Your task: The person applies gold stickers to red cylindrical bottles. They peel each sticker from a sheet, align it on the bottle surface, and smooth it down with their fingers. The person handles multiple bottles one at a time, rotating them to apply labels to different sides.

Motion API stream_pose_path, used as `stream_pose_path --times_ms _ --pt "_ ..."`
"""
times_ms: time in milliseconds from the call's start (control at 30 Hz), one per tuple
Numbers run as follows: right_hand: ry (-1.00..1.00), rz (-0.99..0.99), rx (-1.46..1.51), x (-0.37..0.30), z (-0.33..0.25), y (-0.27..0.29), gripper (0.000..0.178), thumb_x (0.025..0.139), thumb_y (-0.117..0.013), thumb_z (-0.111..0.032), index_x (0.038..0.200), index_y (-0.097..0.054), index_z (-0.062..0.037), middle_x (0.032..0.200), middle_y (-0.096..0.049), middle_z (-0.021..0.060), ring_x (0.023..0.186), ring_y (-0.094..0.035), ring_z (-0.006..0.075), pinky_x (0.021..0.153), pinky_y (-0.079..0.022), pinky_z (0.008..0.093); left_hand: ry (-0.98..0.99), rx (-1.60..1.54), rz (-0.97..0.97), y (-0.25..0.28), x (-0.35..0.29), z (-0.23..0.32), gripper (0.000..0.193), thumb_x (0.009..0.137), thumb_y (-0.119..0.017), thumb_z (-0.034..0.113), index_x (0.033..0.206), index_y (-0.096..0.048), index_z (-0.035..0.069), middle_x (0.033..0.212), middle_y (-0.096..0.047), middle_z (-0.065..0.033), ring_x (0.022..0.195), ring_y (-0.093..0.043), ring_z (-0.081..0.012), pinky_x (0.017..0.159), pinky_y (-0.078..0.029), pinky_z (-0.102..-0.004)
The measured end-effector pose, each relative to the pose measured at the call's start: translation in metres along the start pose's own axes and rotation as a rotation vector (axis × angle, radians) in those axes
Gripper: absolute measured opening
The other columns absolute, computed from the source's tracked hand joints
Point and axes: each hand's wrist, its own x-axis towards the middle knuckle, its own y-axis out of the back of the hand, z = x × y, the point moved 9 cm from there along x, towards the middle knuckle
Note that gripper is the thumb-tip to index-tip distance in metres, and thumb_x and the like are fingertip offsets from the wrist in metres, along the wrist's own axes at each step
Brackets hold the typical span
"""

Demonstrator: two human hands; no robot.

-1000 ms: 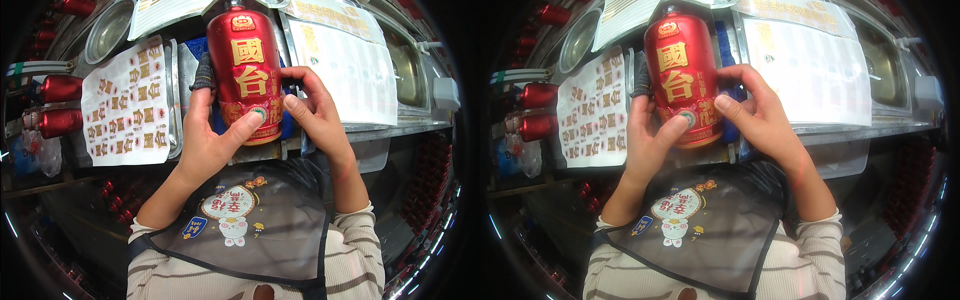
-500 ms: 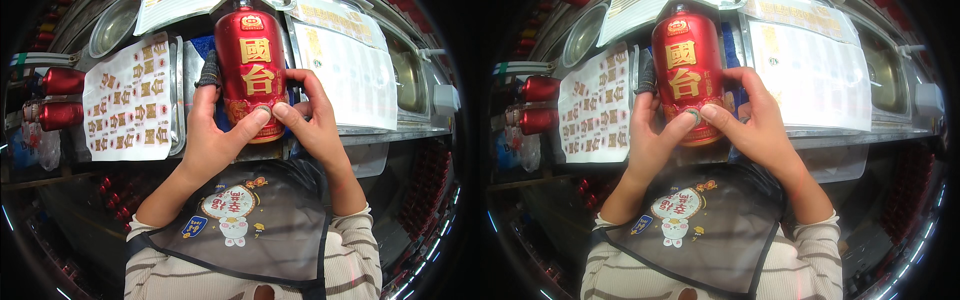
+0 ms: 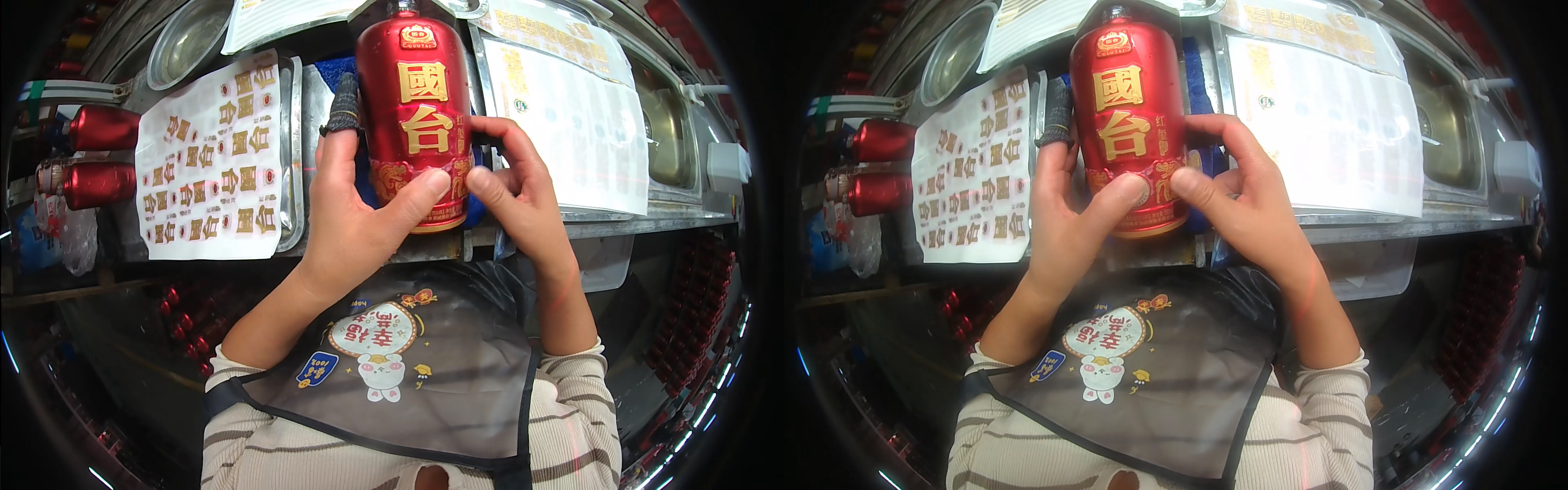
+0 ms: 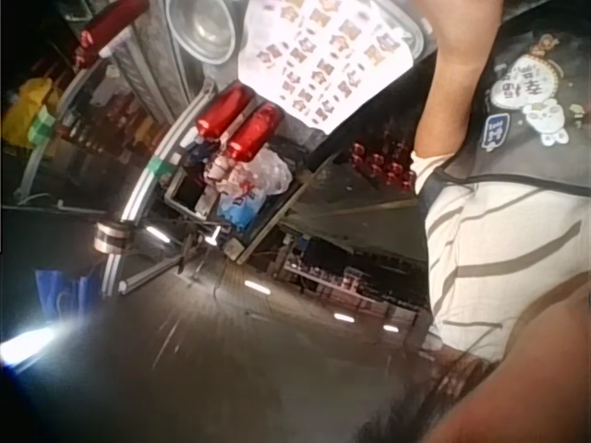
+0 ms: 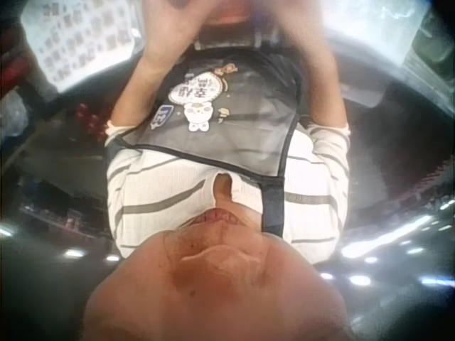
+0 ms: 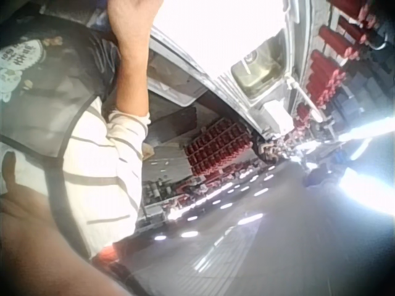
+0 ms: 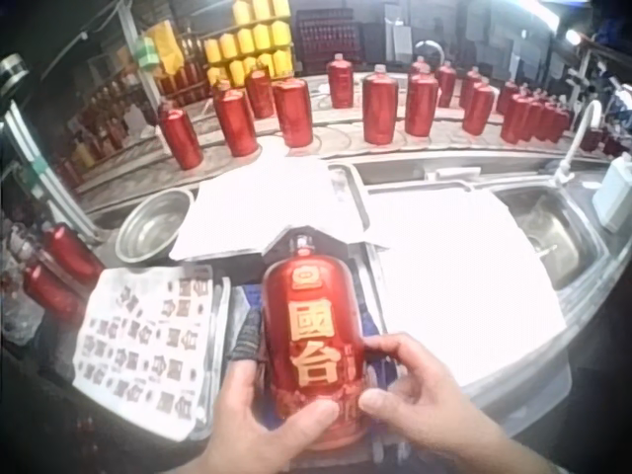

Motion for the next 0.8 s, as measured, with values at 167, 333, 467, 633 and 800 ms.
stream_pose_path --times_ms 167,333,467,633,800 --pt "0.004 -0.033 -0.033 0.002 0.000 -0.001 0.051 0.089 -0.074 -0.020 0.130 -0.052 0.0004 0.117 -0.059 0.0077 0.067 -0.053 0.0004 0.057 -0.042 0.0150 -0.004 0.128 0.039 -0.002 0.001 0.000 0.052 0.076 -0.082 0.028 0.111 -0.056 0.000 0.107 -0.064 -0.0157 0.096 -0.057 -0.0281 0.098 -0.039 -0.0432" --pt "-0.013 -0.015 0.079 0.005 0.004 0.000 0.050 0.088 -0.074 -0.018 0.129 -0.052 0.0001 0.116 -0.059 0.0067 0.066 -0.052 -0.0002 0.055 -0.041 0.0147 0.043 0.106 0.041 -0.008 0.003 0.005 0.052 0.073 -0.083 0.030 0.107 -0.056 0.000 0.097 -0.067 -0.0138 0.096 -0.058 -0.0291 0.100 -0.035 -0.0467" --pt "0.017 -0.048 -0.021 0.010 0.004 0.002 0.047 0.090 -0.073 -0.016 0.129 -0.052 -0.0001 0.117 -0.059 0.0063 0.070 -0.055 0.0008 0.058 -0.044 0.0151 0.044 0.148 0.071 -0.007 0.005 0.003 0.056 0.072 -0.085 0.032 0.106 -0.055 -0.001 0.100 -0.067 -0.0153 0.098 -0.059 -0.0304 0.099 -0.037 -0.0458" --pt "-0.005 -0.032 0.076 0.006 0.003 -0.003 0.040 0.095 -0.066 -0.015 0.130 -0.052 -0.0005 0.116 -0.060 0.0053 0.074 -0.055 0.0004 0.063 -0.045 0.0162 0.049 0.127 0.013 -0.001 0.005 0.002 0.059 0.079 -0.081 0.026 0.120 -0.052 -0.004 0.121 -0.060 -0.0217 0.110 -0.058 -0.0308 0.100 -0.042 -0.0423" --pt "-0.060 -0.063 -0.001 -0.009 -0.004 -0.004 0.043 0.099 -0.057 -0.014 0.138 -0.048 0.0002 0.115 -0.061 0.0044 0.076 -0.051 0.0002 0.066 -0.044 0.0171 0.054 -0.353 -0.096 0.017 -0.006 -0.006 0.071 0.091 -0.069 0.009 0.149 -0.031 -0.005 0.148 -0.044 -0.0205 0.139 -0.039 -0.0239 0.114 -0.033 -0.0378"
